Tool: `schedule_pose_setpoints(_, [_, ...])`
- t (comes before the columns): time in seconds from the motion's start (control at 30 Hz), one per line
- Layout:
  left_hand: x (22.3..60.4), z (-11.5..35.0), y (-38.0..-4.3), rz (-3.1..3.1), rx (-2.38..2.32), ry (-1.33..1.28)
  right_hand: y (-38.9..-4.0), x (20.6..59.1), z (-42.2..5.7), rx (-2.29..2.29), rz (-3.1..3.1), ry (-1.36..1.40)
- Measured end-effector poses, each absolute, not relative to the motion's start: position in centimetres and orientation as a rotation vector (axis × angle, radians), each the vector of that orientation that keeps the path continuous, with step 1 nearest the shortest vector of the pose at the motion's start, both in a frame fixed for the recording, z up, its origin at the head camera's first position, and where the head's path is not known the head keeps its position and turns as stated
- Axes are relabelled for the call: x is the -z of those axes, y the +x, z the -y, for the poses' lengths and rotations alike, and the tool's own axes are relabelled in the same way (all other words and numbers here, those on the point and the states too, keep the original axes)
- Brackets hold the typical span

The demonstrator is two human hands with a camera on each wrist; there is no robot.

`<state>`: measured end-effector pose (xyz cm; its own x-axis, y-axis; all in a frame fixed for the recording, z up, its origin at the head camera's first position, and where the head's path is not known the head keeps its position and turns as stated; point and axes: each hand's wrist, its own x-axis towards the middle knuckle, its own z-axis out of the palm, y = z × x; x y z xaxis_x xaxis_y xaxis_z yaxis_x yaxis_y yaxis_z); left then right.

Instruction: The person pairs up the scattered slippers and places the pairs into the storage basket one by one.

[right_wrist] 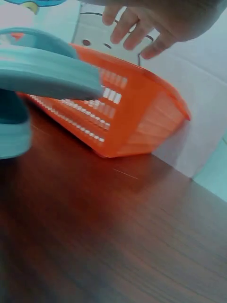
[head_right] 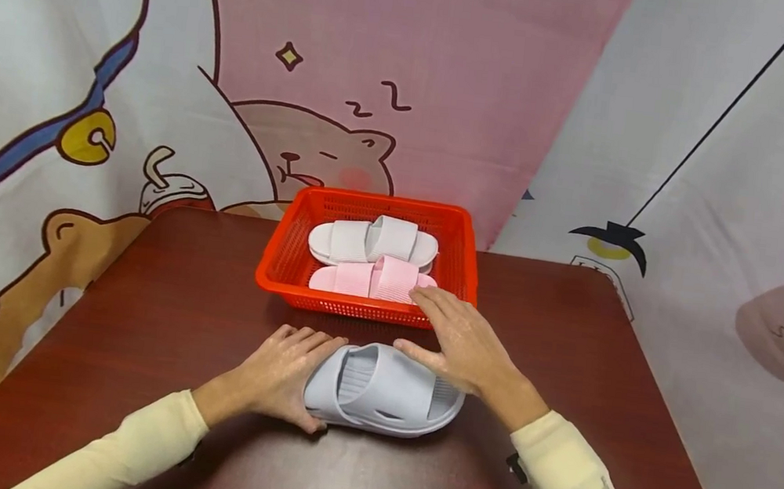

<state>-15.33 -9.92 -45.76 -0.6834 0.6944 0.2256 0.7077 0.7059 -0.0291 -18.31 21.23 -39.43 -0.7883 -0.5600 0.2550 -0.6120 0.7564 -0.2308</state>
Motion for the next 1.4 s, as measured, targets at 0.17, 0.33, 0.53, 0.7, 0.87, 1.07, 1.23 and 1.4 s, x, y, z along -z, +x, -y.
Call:
schedule_pose_setpoints(0.17, [46.0,10.0,-15.2,2.7,0.088,-1.122,-19.7,39.8,-22.6,-0.462,2.892,0.808])
schedule_pose_setpoints(0.33, [46.2,10.1,-15.1,2.692,0.097,-1.129,-21.3,40.2,-24.0,-0.485,2.906,0.731])
schedule_pose_setpoints(0.53, [46.3,10.1,-14.8,2.699,0.114,-1.141,-22.9,40.5,-25.6,-0.488,2.977,0.645])
schedule_pose_setpoints(0.7, [46.3,10.0,-14.7,2.706,0.11,-1.131,-23.3,40.5,-26.3,-0.46,3.021,0.622])
schedule_pose_setpoints(0.87, [46.1,9.8,-14.7,2.698,0.134,-1.132,-23.5,40.5,-26.9,-0.445,3.049,0.59])
schedule_pose_setpoints(1.07, [46.0,9.9,-14.6,2.711,0.126,-1.121,-23.5,40.7,-27.2,-0.457,3.059,0.621])
schedule_pose_setpoints(1.23, [45.9,10.4,-14.5,2.73,0.108,-1.112,-23.5,40.9,-27.3,-0.469,3.059,0.642])
schedule_pose_setpoints(1.4, [45.8,10.8,-14.5,2.726,0.107,-1.108,-23.4,40.7,-27.3,-0.447,3.051,0.677])
